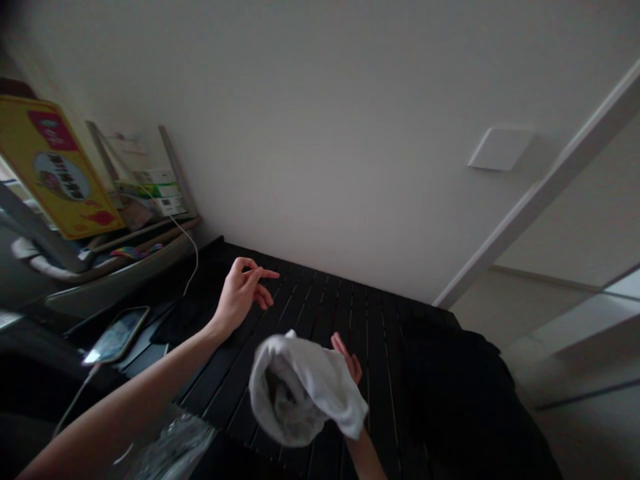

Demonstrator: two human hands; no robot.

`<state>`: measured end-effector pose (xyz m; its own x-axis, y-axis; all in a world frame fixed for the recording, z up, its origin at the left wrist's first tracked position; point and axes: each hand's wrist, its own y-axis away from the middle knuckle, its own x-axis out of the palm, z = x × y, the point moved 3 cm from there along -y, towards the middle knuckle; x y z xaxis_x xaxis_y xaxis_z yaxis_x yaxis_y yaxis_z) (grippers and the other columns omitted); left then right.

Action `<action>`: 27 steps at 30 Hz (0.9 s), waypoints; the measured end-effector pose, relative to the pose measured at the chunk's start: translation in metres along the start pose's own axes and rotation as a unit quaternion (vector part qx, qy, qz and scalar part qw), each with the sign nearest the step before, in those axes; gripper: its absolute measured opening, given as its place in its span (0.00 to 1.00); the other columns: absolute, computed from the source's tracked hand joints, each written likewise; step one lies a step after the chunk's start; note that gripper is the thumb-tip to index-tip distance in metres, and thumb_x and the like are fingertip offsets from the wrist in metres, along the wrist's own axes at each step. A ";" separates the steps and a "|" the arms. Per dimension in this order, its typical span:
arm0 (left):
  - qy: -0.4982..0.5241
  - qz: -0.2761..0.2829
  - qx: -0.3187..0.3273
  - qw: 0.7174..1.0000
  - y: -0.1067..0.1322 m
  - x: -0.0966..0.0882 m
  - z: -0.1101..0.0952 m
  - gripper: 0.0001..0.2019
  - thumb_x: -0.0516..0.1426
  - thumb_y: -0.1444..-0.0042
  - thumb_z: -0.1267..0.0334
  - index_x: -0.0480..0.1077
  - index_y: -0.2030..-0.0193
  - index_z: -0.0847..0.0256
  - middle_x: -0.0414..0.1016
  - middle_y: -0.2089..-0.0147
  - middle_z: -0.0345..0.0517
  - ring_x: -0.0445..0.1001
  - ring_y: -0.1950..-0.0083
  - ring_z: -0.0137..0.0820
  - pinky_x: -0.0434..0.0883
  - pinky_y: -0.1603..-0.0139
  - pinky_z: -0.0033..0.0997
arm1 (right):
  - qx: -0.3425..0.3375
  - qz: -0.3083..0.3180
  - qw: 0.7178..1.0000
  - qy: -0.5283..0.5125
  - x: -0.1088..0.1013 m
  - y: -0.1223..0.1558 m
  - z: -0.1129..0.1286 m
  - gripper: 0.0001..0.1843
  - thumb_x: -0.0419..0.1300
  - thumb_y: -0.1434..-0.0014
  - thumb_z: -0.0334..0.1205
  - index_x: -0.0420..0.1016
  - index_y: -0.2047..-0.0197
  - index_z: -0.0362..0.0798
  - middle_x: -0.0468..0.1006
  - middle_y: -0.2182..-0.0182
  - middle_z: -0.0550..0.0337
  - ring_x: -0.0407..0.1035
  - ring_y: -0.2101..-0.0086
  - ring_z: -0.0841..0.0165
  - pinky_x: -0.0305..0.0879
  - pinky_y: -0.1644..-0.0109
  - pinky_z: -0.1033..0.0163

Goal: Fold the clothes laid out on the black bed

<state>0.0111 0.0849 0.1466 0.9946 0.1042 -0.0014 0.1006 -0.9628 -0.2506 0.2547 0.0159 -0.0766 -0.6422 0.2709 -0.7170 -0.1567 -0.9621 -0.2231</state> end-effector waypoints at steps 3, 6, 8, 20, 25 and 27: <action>-0.003 0.051 -0.022 0.998 0.011 0.015 0.014 0.15 0.52 0.40 0.50 0.55 0.53 0.56 0.76 0.55 0.47 0.76 0.72 0.26 0.73 0.74 0.28 | 0.004 0.029 0.994 -0.102 -0.012 0.005 0.014 0.28 0.48 0.45 0.49 0.75 0.47 0.47 0.77 0.51 0.47 0.70 0.50 0.51 0.67 0.49 0.51; -0.084 0.219 -0.006 0.972 0.044 0.033 0.023 0.14 0.53 0.39 0.52 0.64 0.53 0.58 0.76 0.53 0.49 0.77 0.57 0.32 0.74 0.56 0.33 | 0.014 0.071 0.981 -0.180 -0.022 0.008 0.029 0.20 0.52 0.49 0.45 0.77 0.58 0.48 0.80 0.59 0.50 0.73 0.59 0.56 0.69 0.59 0.57; -0.148 0.322 -0.003 0.935 0.070 0.043 0.030 0.16 0.56 0.41 0.51 0.67 0.51 0.57 0.76 0.51 0.48 0.74 0.50 0.35 0.71 0.49 0.35 | 0.037 0.087 0.967 -0.236 -0.029 0.006 0.039 0.16 0.52 0.50 0.42 0.76 0.61 0.47 0.81 0.66 0.53 0.73 0.67 0.60 0.67 0.66 0.61; -0.326 0.372 -0.012 0.869 0.074 0.041 0.098 0.19 0.47 0.48 0.76 0.70 0.52 0.60 0.78 0.55 0.46 0.75 0.52 0.34 0.69 0.53 0.27 | -0.013 0.187 0.964 -0.188 -0.060 -0.012 0.074 0.19 0.58 0.50 0.39 0.73 0.52 0.49 0.79 0.62 0.56 0.72 0.60 0.61 0.65 0.56 0.61; -0.333 0.309 -0.015 0.891 0.073 0.019 0.103 0.14 0.47 0.44 0.74 0.69 0.55 0.60 0.77 0.57 0.45 0.75 0.55 0.32 0.68 0.55 0.25 | -0.037 0.329 0.909 -0.254 -0.067 -0.015 0.077 0.29 0.59 0.46 0.53 0.68 0.44 0.50 0.76 0.51 0.55 0.70 0.52 0.60 0.63 0.48 0.59; -0.328 0.297 -0.010 0.897 0.075 0.015 0.102 0.13 0.47 0.42 0.73 0.68 0.55 0.60 0.76 0.56 0.46 0.75 0.54 0.32 0.68 0.54 0.26 | -0.031 0.311 0.919 -0.241 -0.066 -0.016 0.078 0.25 0.51 0.40 0.56 0.71 0.48 0.50 0.76 0.51 0.54 0.68 0.50 0.61 0.61 0.45 0.58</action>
<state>0.0304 0.0394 0.0286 0.6436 -0.3104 -0.6996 -0.4347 -0.9006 -0.0004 0.2411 0.0114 0.0259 -0.8531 -0.3897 -0.3469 0.3863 -0.9187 0.0822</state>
